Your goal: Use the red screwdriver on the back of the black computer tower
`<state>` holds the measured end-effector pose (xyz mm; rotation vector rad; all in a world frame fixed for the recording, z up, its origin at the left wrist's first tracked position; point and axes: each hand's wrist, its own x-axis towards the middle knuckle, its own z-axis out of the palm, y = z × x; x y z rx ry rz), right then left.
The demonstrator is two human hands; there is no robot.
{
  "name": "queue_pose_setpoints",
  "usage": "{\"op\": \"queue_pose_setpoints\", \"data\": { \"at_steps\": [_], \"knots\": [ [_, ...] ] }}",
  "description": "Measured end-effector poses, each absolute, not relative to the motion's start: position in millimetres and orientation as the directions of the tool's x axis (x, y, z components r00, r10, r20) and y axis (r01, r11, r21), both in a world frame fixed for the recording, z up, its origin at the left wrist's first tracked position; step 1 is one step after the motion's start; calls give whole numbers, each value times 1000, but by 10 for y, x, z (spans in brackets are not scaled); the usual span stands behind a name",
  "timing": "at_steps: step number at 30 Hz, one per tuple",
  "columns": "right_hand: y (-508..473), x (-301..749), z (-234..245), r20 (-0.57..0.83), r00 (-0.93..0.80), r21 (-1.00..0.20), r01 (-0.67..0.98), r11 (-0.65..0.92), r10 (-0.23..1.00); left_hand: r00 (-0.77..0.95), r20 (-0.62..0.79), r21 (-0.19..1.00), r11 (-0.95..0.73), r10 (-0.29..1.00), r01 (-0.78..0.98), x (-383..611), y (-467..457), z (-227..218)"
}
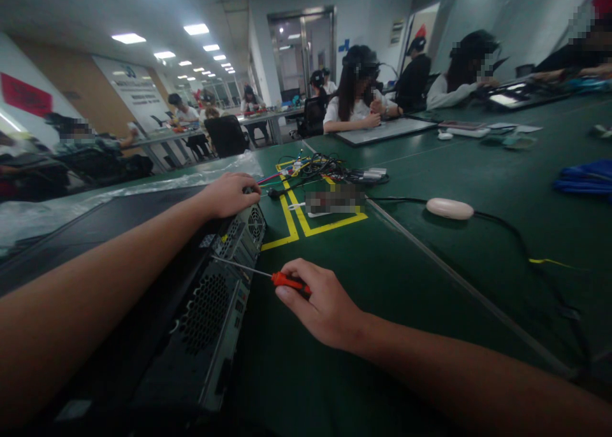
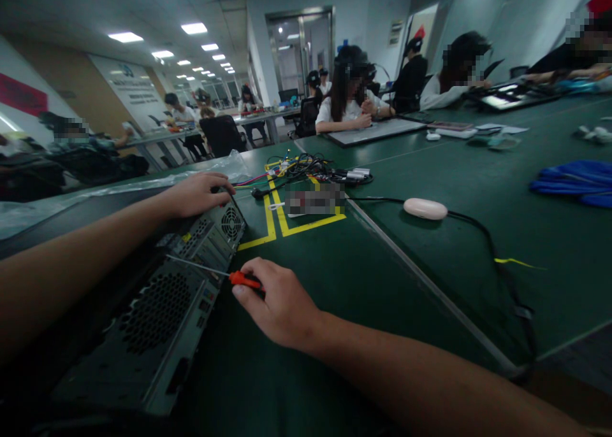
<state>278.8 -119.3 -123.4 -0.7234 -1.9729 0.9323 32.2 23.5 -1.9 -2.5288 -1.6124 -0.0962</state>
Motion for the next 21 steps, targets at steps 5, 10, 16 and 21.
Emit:
{"op": "queue_pose_setpoints", "data": {
  "at_steps": [5,10,16,21],
  "knots": [
    [-1201,2788,-1231,428,-500,-814,149,561,753,413,140,-61,-409,900,911,322,231,-22],
    [-1205,2787,-1269,422,-487,-826,141,546,765,419,136,-64,-414,898,908,310,240,-32],
    [-1200,2784,-1270,421,-492,-826,139,546,762,416,118,-85,-409,901,909,310,235,-25],
    [-1193,2773,-1275,424,-485,-833,123,540,764,432,112,-95,-423,895,901,318,229,-14]
  ]
}}
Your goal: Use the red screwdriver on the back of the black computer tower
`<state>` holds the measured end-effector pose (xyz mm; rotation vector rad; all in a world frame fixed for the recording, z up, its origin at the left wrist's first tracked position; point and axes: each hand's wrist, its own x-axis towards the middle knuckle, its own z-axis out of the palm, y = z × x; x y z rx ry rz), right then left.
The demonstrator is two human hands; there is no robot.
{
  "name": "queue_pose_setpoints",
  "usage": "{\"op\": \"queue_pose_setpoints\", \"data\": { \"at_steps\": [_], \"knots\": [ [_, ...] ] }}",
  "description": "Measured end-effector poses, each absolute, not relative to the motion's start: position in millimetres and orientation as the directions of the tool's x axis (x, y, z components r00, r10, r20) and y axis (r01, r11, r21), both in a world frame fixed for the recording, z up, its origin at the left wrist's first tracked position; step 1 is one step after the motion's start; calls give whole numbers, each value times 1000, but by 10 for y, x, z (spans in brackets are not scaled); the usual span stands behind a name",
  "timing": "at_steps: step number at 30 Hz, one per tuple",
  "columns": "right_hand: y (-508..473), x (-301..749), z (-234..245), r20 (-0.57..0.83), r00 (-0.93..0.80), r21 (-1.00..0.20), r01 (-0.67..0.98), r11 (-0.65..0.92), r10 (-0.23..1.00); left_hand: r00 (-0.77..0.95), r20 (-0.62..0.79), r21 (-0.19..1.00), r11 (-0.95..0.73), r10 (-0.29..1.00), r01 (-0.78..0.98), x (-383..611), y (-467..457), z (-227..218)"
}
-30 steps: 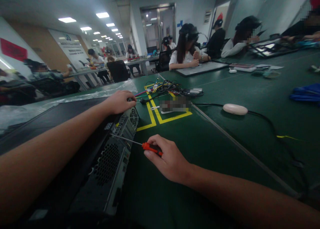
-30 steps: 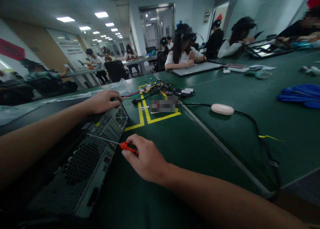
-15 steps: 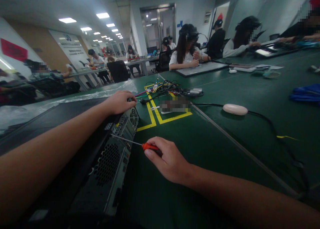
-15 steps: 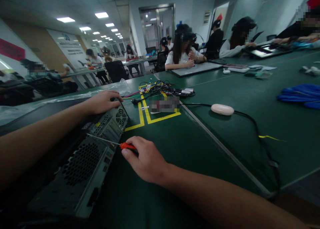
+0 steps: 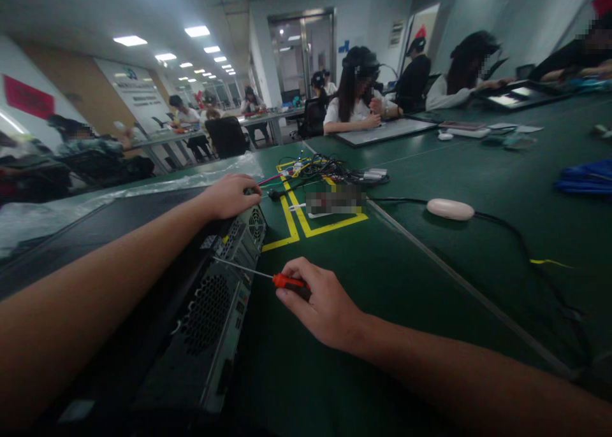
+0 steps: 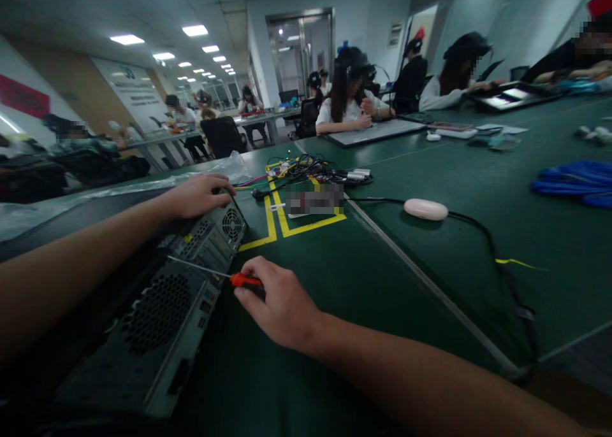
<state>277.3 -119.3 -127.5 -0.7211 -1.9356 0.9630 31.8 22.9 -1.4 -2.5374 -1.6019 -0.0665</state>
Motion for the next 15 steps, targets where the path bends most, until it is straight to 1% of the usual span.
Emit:
{"op": "queue_pose_setpoints", "data": {
  "at_steps": [9,15],
  "knots": [
    [-1206,2784,-1229,402,-494,-834,149,531,771,425,122,-78,-418,897,905,329,224,-16],
    [-1197,2782,-1231,425,-499,-832,114,543,755,436,133,-76,-429,890,900,307,243,-25]
  ]
}}
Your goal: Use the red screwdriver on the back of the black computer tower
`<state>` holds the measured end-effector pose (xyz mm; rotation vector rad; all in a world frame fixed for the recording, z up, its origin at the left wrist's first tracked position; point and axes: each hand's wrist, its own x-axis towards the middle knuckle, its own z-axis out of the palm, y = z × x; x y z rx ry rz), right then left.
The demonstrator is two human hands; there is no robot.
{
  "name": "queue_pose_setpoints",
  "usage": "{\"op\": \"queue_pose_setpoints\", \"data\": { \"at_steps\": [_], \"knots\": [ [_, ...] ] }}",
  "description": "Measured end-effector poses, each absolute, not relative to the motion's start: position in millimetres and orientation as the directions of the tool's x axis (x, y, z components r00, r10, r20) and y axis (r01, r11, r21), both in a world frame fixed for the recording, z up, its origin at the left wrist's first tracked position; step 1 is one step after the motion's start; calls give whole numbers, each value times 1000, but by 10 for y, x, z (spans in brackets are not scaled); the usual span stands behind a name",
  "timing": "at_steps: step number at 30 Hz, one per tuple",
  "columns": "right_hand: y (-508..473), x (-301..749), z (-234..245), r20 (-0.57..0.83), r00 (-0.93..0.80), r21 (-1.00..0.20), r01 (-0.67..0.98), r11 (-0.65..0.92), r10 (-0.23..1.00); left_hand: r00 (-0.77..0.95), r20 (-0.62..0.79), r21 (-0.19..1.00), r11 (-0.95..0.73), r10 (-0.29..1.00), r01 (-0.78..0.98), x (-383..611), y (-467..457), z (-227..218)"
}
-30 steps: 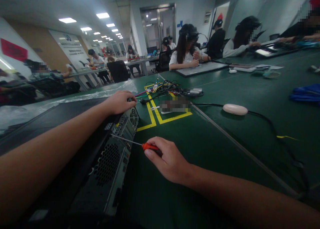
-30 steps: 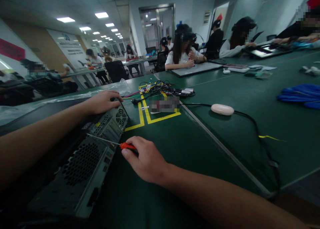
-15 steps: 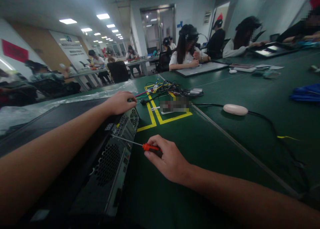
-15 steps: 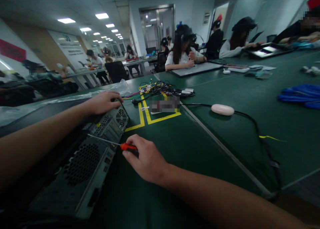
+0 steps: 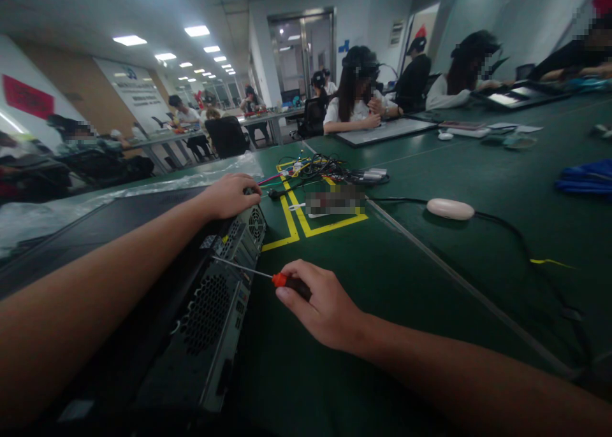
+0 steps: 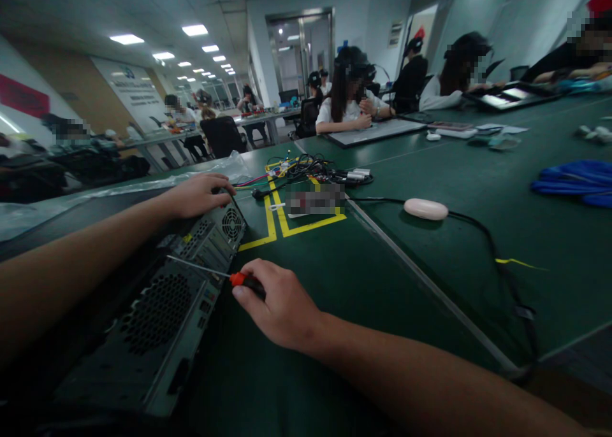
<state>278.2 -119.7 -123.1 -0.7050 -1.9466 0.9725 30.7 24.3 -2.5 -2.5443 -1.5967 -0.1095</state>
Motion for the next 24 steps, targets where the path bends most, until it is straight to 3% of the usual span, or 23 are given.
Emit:
{"op": "queue_pose_setpoints", "data": {
  "at_steps": [24],
  "knots": [
    [-1195,2775,-1272,421,-485,-850,85,520,767,405,131,-88,-396,905,914,309,248,-36]
  ]
}}
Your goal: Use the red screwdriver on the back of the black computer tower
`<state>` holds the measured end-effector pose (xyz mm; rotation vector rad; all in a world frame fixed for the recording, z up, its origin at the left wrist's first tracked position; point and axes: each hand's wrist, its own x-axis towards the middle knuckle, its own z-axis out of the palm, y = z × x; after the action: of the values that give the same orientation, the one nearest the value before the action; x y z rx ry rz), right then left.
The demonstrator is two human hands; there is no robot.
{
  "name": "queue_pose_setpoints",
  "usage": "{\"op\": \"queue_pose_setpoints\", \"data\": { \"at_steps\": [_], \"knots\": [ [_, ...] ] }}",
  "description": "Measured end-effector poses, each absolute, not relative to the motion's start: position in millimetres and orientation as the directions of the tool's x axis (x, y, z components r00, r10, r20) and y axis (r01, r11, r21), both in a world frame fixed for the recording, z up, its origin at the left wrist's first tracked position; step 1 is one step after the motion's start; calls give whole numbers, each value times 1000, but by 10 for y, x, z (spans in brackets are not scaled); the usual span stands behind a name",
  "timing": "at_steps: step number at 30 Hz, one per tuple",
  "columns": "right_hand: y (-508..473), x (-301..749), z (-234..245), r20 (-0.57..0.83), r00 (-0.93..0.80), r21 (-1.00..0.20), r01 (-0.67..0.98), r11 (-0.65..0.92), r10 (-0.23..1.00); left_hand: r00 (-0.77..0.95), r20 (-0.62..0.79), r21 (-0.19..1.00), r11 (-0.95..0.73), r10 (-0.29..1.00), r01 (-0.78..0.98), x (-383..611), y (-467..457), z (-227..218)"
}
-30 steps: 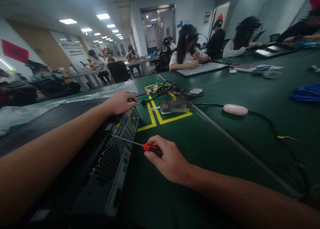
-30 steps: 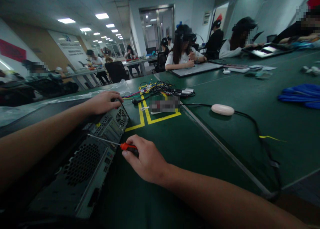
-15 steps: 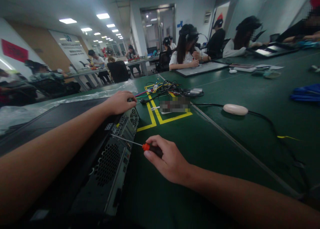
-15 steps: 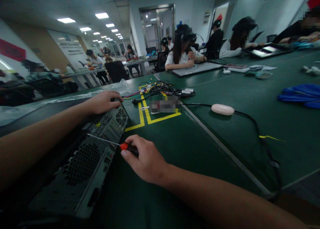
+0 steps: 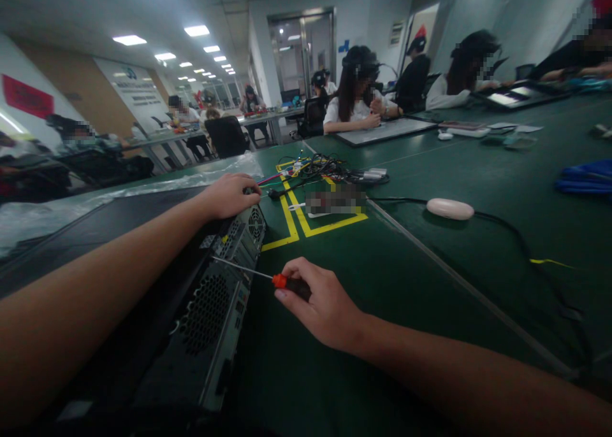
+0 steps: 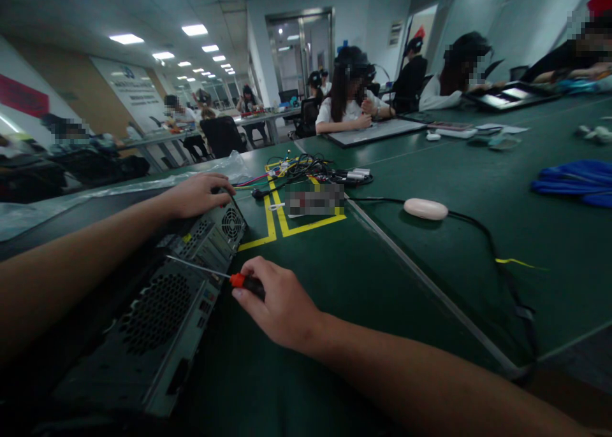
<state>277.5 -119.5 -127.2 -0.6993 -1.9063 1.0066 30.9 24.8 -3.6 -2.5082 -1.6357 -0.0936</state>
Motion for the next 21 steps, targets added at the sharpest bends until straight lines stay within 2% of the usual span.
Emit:
{"op": "queue_pose_setpoints", "data": {
  "at_steps": [14,21],
  "knots": [
    [-1210,2789,-1229,388,-494,-853,129,506,778,416,131,-72,-410,900,909,316,234,-22],
    [-1203,2786,-1234,428,-489,-829,123,546,760,421,124,-93,-412,899,907,320,228,-16]
  ]
}}
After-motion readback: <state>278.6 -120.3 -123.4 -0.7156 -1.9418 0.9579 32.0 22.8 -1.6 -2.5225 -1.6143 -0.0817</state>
